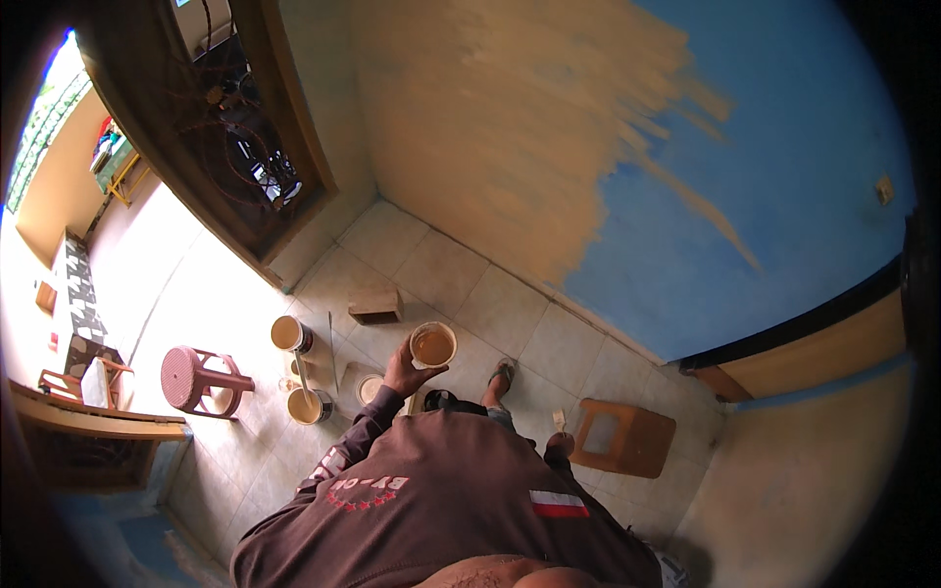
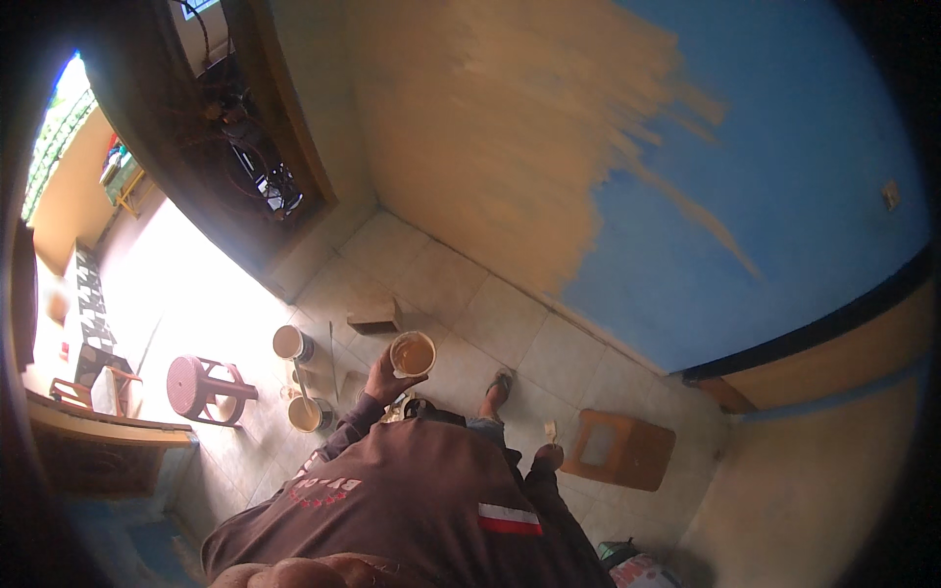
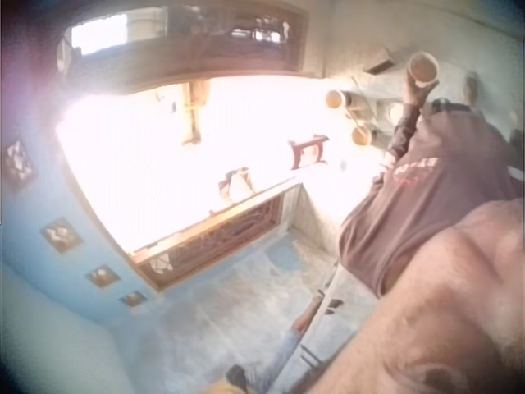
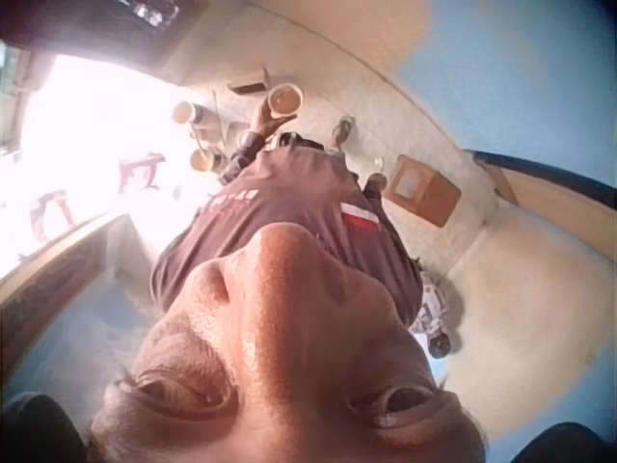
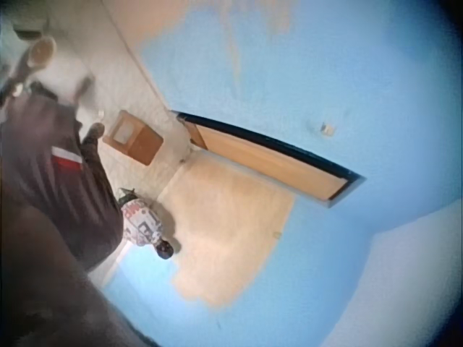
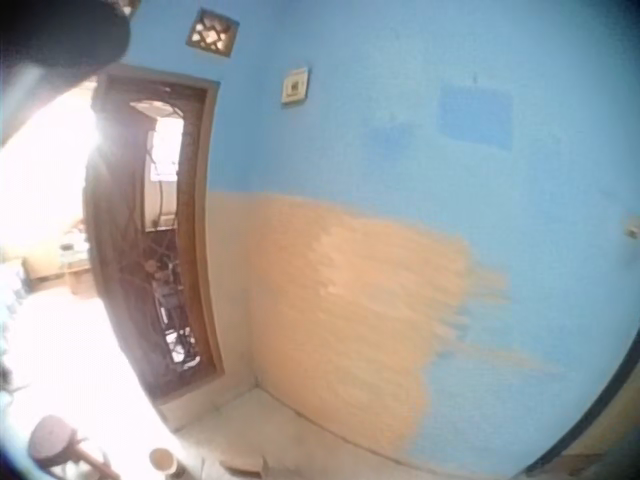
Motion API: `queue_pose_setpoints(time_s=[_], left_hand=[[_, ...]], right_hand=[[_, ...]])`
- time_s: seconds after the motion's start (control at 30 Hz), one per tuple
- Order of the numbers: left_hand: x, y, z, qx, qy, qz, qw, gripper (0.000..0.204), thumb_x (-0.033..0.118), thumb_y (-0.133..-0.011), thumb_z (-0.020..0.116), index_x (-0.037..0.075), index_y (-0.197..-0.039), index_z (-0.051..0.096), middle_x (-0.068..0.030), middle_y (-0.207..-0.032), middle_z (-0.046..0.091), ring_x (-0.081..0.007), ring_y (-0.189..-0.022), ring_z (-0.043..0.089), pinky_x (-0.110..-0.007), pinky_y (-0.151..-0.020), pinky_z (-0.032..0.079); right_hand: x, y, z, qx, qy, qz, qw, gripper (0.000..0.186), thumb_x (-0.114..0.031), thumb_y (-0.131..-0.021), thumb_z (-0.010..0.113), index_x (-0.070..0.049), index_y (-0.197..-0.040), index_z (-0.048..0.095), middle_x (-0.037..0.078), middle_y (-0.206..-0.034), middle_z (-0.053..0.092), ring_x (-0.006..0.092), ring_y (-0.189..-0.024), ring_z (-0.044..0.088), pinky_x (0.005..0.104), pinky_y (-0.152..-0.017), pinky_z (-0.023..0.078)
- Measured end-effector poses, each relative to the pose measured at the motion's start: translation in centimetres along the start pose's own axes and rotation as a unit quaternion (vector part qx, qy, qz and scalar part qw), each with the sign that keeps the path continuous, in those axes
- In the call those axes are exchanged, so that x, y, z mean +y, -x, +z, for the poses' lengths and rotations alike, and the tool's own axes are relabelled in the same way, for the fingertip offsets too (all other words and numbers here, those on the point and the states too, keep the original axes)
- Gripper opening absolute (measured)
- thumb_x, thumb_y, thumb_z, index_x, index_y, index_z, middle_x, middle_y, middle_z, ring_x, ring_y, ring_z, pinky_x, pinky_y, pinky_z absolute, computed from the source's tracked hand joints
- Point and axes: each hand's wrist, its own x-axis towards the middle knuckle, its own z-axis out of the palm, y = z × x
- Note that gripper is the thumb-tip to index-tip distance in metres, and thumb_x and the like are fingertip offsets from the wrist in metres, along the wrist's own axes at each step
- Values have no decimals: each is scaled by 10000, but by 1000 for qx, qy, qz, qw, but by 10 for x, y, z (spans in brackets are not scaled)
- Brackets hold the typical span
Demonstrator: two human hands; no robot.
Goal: The person paints a ceiling with beige paint using a brush and a small container. They repeatedly dip the brush into the container and apply paint in broad strokes across the ceiling surface.
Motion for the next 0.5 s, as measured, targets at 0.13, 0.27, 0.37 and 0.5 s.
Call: queue_pose_setpoints(time_s=[0.13, 0.27, 0.37, 0.5], left_hand=[[5, 3, 0, -12, 7, -20, 1000, 857, 347, -682, 905, 37, -1372, 501, -143, -1296, 631, -259, -1225, 598, -381, -1009, 484], [2, 0, 0, -4, -17, -5, 1000, 856, 345, -682, 906, 35, -1368, 499, -143, -1308, 624, -255, -1229, 595, -380, -1010, 483], [4, 0, 0, -16, -9, -27, 999, 850, 340, -684, 905, 37, -1365, 498, -141, -1314, 620, -251, -1236, 590, -377, -1015, 480], [6, -4, -2, -12, 0, -12, 1000, 851, 340, -688, 906, 40, -1369, 493, -135, -1310, 624, -244, -1240, 586, -374, -1023, 477]], right_hand=[[10, -6, 2, -12, -3, 16, 1000, 347, -240, -907, 498, 41, -984, 687, 233, -1009, 699, 389, -985, 670, 466, -884, 515], [3, 2, 5, -20, 1, -15, 1000, 330, -239, -915, 499, 33, -952, 681, 221, -960, 701, 402, -925, 677, 463, -838, 530], [10, -5, 1, -13, 30, -45, 998, 316, -245, -920, 508, 24, -921, 674, 215, -923, 700, 398, -881, 682, 466, -799, 538], [3, -1, 5, -7, 7, -18, 1000, 341, -253, -906, 511, 17, -931, 717, 233, -965, 703, 408, -928, 674, 499, -836, 522]])
